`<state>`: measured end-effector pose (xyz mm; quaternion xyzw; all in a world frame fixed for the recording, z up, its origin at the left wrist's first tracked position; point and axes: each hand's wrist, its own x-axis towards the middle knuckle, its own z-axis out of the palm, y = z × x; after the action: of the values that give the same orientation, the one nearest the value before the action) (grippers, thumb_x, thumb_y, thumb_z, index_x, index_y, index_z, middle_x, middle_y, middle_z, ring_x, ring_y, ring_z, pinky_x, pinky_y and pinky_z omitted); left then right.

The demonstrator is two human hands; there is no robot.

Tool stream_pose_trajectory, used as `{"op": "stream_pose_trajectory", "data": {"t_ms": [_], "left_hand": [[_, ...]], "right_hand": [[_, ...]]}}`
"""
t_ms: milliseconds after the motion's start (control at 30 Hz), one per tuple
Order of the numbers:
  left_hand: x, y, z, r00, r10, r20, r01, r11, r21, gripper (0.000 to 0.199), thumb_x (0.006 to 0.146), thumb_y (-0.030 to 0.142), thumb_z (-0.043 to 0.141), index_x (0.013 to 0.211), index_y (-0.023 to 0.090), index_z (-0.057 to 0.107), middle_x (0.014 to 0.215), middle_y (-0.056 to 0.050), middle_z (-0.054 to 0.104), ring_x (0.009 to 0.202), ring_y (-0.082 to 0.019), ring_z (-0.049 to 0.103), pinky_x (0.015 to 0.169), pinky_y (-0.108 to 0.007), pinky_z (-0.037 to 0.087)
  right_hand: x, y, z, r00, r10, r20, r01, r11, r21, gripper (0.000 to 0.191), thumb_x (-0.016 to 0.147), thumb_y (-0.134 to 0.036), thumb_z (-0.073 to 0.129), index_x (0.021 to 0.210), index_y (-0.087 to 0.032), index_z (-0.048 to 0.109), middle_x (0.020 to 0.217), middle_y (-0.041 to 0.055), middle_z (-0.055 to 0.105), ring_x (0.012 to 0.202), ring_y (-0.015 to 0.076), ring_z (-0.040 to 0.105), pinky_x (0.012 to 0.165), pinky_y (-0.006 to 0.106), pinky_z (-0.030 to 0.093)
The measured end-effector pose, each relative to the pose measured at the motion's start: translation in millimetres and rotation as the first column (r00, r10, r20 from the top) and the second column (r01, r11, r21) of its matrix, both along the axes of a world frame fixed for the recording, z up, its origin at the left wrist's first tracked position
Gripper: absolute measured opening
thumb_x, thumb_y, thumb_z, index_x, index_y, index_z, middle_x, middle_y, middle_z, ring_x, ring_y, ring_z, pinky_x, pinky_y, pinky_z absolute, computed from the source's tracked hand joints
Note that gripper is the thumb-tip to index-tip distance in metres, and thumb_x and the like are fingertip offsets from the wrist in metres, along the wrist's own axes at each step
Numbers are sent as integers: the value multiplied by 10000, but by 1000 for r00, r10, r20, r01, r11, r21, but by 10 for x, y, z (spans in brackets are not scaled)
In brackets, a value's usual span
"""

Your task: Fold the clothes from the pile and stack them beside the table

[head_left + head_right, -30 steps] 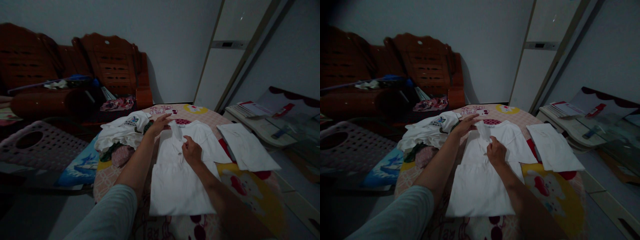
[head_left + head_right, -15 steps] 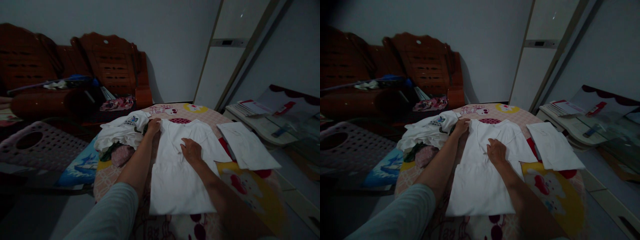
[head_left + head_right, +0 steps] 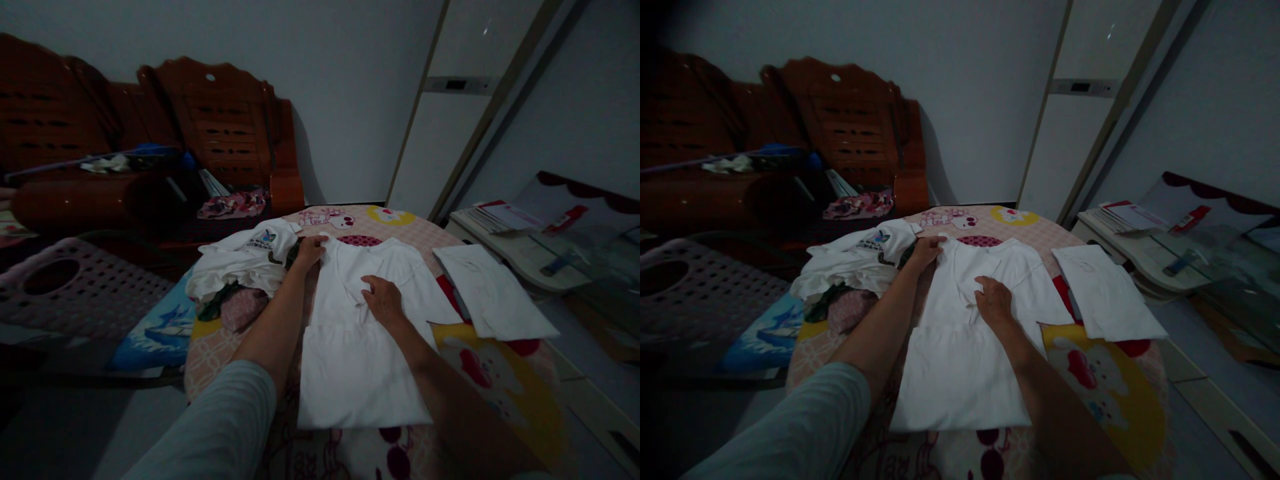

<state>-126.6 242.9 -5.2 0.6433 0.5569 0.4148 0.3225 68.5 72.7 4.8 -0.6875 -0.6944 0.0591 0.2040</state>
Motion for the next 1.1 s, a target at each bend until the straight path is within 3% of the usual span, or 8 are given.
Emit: {"op": "stream_pose_trajectory", "data": {"t_ms": [233,367,433,533,633,733,867,1100], "left_hand": [[43,-78,-45,891,-9,-453,67,992,112,592,709,-54,488,1260,116,620,1383,-142,565,1315,-252,492,1133,-388,355],[130,-154,45,891,61,-451,53,970,235,538,743,-15,516,1259,104,610,1413,-151,526,1324,-251,476,1139,-385,353],[249,-214,154,896,-44,-442,175,950,260,443,788,30,514,1190,145,661,1276,-109,638,1205,-222,577,1076,-358,426],[515,-344,270,820,-300,-487,438,877,198,359,818,62,513,1093,169,716,1092,-70,726,1043,-192,661,970,-303,493],[758,-483,235,695,-430,-577,601,787,137,378,836,66,496,1136,164,704,1145,-78,716,1061,-188,657,967,-295,488],[856,-560,122,586,-477,-656,687,721,90,413,880,98,461,1229,193,659,1260,-78,667,1141,-195,622,1005,-313,462],[822,-551,71,529,-501,-685,743,663,90,585,863,52,423,1403,257,515,1380,-52,586,1228,-180,565,1046,-296,416],[828,-567,169,401,-464,-790,752,659,-6,457,906,82,435,1277,250,642,1145,-105,661,978,-197,643,849,-269,477]], "right_hand": [[1,-35,-49,992,54,114,-58,998,32,294,871,-221,562,1135,-175,684,1056,83,730,933,203,668,833,288,478],[9,-38,-27,990,59,127,-60,998,0,304,882,-240,575,1162,-172,673,1003,81,741,932,211,679,837,297,482],[9,-30,-15,992,45,115,-44,999,-17,295,879,-240,592,1154,-173,677,974,77,746,928,209,683,845,296,484],[1,-32,-1,994,29,108,-26,999,-26,266,882,-236,592,1126,-192,689,1013,70,746,960,202,682,854,288,483],[11,-53,47,991,58,117,-55,998,-30,267,889,-249,568,1118,-207,699,1083,73,736,1007,208,672,863,290,480],[74,-63,150,986,132,98,-122,987,-103,251,873,-226,559,1052,-218,735,1052,60,747,995,212,676,861,291,477],[194,-77,262,969,245,22,-238,959,-155,332,816,-82,522,1030,-210,742,1044,37,746,977,175,670,875,257,462],[103,-216,191,922,249,296,-228,968,-103,306,863,-83,485,1070,-166,695,1092,133,650,1009,227,597,853,317,456]]}}
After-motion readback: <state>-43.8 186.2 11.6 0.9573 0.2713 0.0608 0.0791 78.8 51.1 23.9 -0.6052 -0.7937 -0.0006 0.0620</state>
